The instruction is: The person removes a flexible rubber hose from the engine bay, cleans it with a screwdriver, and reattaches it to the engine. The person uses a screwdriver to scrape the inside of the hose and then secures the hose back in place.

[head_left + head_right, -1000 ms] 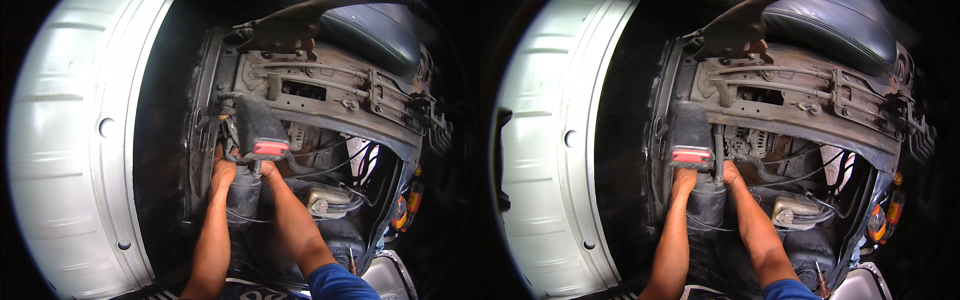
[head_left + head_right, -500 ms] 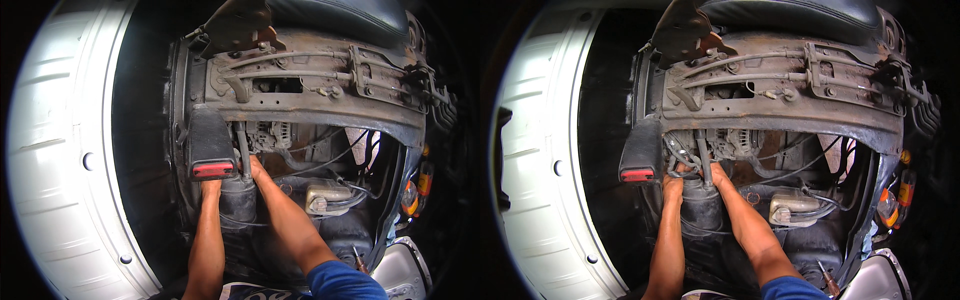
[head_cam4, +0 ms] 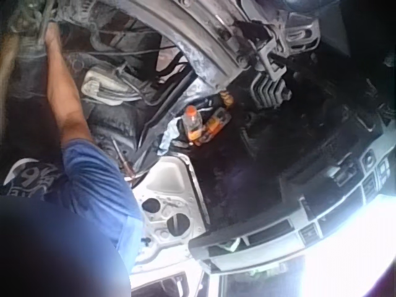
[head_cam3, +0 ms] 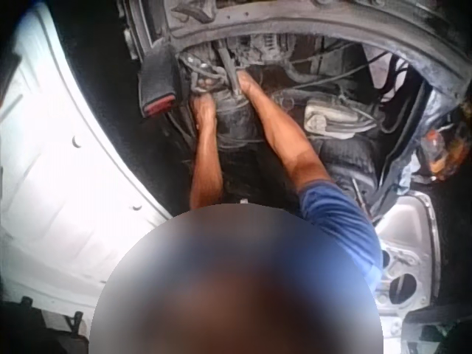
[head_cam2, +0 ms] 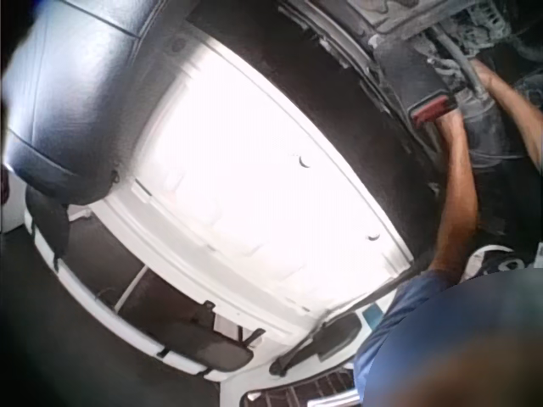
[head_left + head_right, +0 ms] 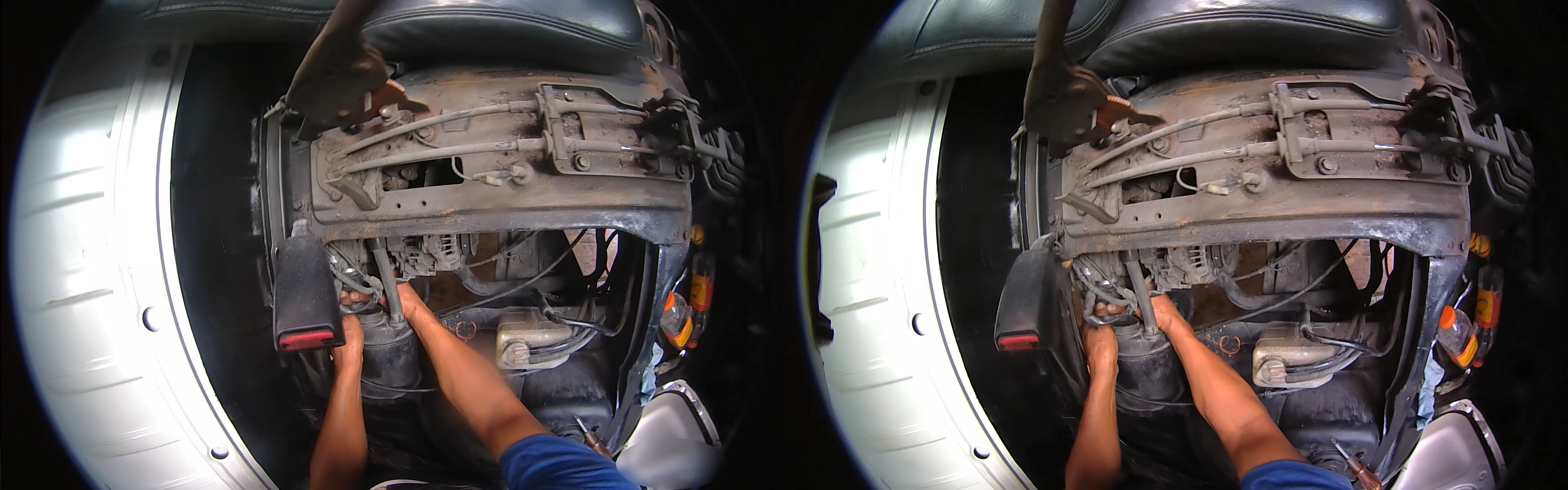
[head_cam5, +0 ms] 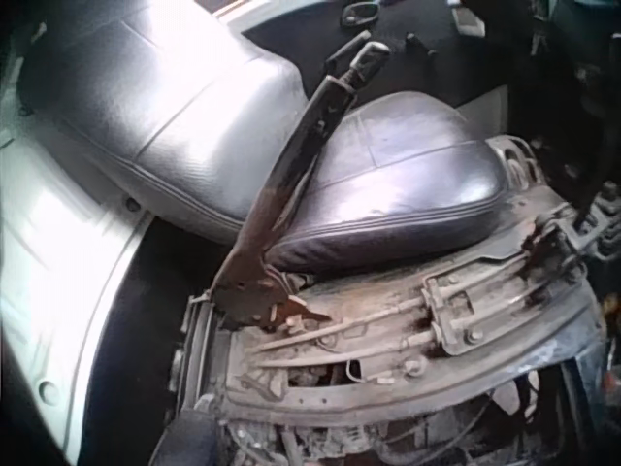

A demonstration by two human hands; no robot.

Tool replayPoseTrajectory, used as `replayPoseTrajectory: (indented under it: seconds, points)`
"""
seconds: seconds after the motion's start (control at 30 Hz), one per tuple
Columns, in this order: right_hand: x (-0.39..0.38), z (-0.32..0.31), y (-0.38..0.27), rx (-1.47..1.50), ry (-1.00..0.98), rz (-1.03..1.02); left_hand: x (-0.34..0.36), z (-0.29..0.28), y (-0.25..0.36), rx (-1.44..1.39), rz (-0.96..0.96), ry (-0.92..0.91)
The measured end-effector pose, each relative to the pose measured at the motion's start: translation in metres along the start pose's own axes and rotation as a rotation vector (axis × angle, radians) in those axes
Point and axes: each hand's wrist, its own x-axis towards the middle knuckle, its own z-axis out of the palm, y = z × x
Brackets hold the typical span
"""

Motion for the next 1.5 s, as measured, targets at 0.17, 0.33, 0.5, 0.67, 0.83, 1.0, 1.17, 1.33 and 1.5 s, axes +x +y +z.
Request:
replayPoseTrajectory:
  seconds: [0.17,0.33,0.5,0.67,0.83,1.0,1.17,1.33,1.5]
  points:
    - [-0.006,0.001,-0.015,-0.150,0.002,-0.014,-0.010,-0.006,0.001,-0.071,-0.319,-0.048]
    - [0.006,-0.003,0.005,-0.383,-0.021,-0.111,0.008,-0.007,-0.020,-0.160,-0.090,-0.057]
    - [0.021,0.001,0.026,-0.327,0.002,-0.324,-0.002,-0.001,-0.009,-0.308,-0.195,-0.029]
    - [0.012,-0.004,0.020,-0.524,-0.082,-0.322,-0.014,-0.007,0.016,-0.378,-0.280,-0.071]
    - [0.006,0.002,0.008,-0.446,-0.007,-0.378,-0.035,-0.014,0.015,0.129,0.074,-0.013]
    - [0.013,-0.001,0.008,-0.591,-0.147,-0.409,-0.049,-0.012,0.019,0.245,0.114,0.021]
    - [0.009,0.003,0.010,-0.519,-0.057,-0.497,-0.053,-0.015,0.022,0.239,0.259,0.086]
    - [0.005,0.001,0.005,-0.652,-0.146,-0.412,-0.056,-0.014,0.012,0.250,0.411,0.136]
    - [0.009,0.001,0.002,-0.539,-0.105,-0.368,-0.059,-0.024,0.028,0.383,0.452,0.030]
